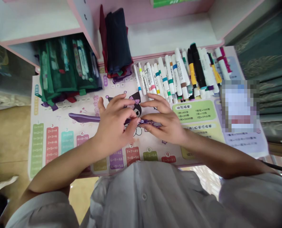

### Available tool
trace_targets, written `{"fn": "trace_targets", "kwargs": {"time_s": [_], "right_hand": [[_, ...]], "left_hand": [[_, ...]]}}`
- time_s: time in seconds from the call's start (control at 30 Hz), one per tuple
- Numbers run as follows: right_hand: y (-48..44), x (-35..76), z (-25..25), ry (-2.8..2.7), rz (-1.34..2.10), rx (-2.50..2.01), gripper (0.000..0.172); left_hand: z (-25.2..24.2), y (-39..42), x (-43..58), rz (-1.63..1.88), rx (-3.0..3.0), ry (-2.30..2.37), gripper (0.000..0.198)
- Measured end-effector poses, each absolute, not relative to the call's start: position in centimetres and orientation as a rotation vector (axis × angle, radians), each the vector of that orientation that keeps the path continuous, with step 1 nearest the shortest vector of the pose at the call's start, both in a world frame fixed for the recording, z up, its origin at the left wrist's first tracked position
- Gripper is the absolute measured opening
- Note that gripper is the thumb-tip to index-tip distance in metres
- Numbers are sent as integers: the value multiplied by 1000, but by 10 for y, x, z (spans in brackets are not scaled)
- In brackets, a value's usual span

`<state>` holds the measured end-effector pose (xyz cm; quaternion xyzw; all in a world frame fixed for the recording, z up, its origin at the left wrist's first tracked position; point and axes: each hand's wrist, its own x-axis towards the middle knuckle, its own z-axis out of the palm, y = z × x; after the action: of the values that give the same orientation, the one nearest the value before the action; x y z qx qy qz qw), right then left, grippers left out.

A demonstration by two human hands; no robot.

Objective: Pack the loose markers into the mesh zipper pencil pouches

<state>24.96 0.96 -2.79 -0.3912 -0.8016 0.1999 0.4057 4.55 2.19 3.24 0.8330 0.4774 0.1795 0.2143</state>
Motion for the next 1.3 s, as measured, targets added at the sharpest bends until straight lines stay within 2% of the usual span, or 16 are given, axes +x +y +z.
{"fn": "trace_targets", "kwargs": {"time_s": [0.97,1.3], "right_hand": [[12,254,-29,-2044,537,-1043,11],[14,255,-30,-2025,502,-985,7]], "left_hand": [[36,18,42,413,2347,1328,17],[38,21,37,400,2361,1352,18]]}}
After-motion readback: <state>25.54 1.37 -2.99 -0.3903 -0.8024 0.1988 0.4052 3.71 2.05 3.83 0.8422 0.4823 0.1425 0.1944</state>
